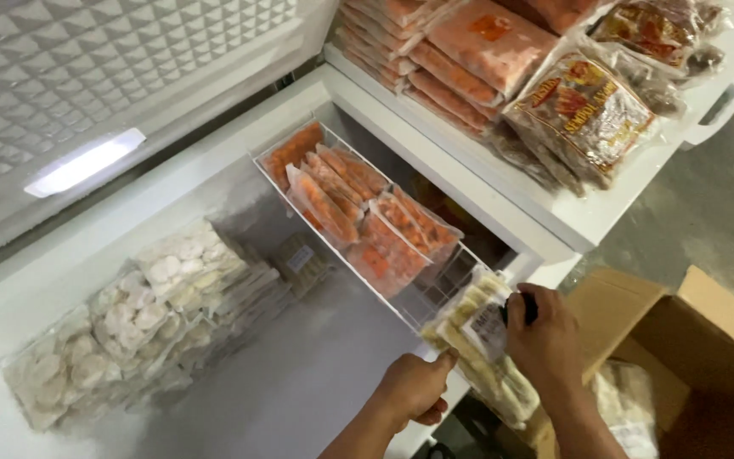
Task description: The person takes packages of frozen food from a cardboard box and places them into a chest freezer. They handle white round dumplings and yellow cylindrical items, stacking them neatly inside the freezer alongside existing packages of salmon.
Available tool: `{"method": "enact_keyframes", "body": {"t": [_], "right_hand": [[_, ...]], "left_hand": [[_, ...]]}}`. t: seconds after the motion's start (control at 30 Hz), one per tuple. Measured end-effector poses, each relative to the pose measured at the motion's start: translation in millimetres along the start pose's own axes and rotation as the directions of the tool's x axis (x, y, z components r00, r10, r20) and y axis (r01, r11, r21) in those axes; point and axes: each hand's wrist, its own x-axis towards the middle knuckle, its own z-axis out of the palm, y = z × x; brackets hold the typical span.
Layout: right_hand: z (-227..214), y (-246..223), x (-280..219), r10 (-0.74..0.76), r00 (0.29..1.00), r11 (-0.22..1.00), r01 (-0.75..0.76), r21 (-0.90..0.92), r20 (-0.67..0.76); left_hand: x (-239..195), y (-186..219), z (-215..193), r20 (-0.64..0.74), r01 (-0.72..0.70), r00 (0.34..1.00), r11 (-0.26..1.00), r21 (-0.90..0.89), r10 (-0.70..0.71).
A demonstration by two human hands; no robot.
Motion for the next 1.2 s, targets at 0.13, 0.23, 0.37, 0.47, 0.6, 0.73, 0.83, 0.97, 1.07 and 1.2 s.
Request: {"method": "enact_keyframes", "body": {"t": [0.13, 0.23, 0.37, 0.47, 0.6, 0.73, 0.83, 0.97, 1.07, 1.2], "right_hand": [[20, 101, 10, 0.164, 0.94, 0.983, -0.13, -0.131, 0.3], [7, 97, 18, 0.325, 0.792, 0.935, -0.35, -0.051, 0.517], [-3, 93, 18, 0.368, 0.717, 0.858, -0.507, 0.08, 0.592], [-3, 96, 0, 0.356, 0.753, 0.865, -0.49, 0.11, 0.554], [-13, 72, -12, 0.259, 0.767, 0.908, -0.4, 0.122, 0.586], [-7, 11, -25, 0.088, 0.865, 0.95, -0.222, 0.219, 0.494], [-5, -38, -47, -0.177, 0.893, 0.933, 0.018, 0.36, 0.414], [-16, -114, -49, -0.782, 0.503, 0.564, 0.32, 0.761, 0.368], [55, -145, -19, -0.837, 0.451, 0.513, 0.445, 0.734, 0.311], [92, -191, -56, -0.846, 0.456, 0.483, 0.44, 0.757, 0.275]], "left_hand": [[-3, 12, 46, 0.272, 0.255, 0.951, 0.869, -0.423, -0.147], [-3, 19, 68, 0.12, 0.217, 0.976, 0.87, -0.443, -0.182], [-22, 48, 68, 0.089, 0.409, 0.898, 0.741, -0.533, -0.431], [-26, 31, 90, -0.131, 0.073, 0.962, 0.69, -0.72, -0.239], [-10, -10, 101, -0.15, -0.083, 0.987, 0.596, -0.799, -0.063], [-25, -29, 75, -0.211, -0.218, 0.975, 0.153, -0.964, 0.066], [-51, -35, 46, -0.336, -0.338, 0.938, 0.007, -0.941, 0.078], [-91, -70, 11, -0.332, -0.334, 0.942, 0.062, -0.94, 0.053], [-105, -102, 5, -0.404, -0.396, 0.914, 0.289, -0.872, 0.035], [-122, -128, 1, -0.516, -0.459, 0.855, 0.39, -0.798, -0.049]]}}
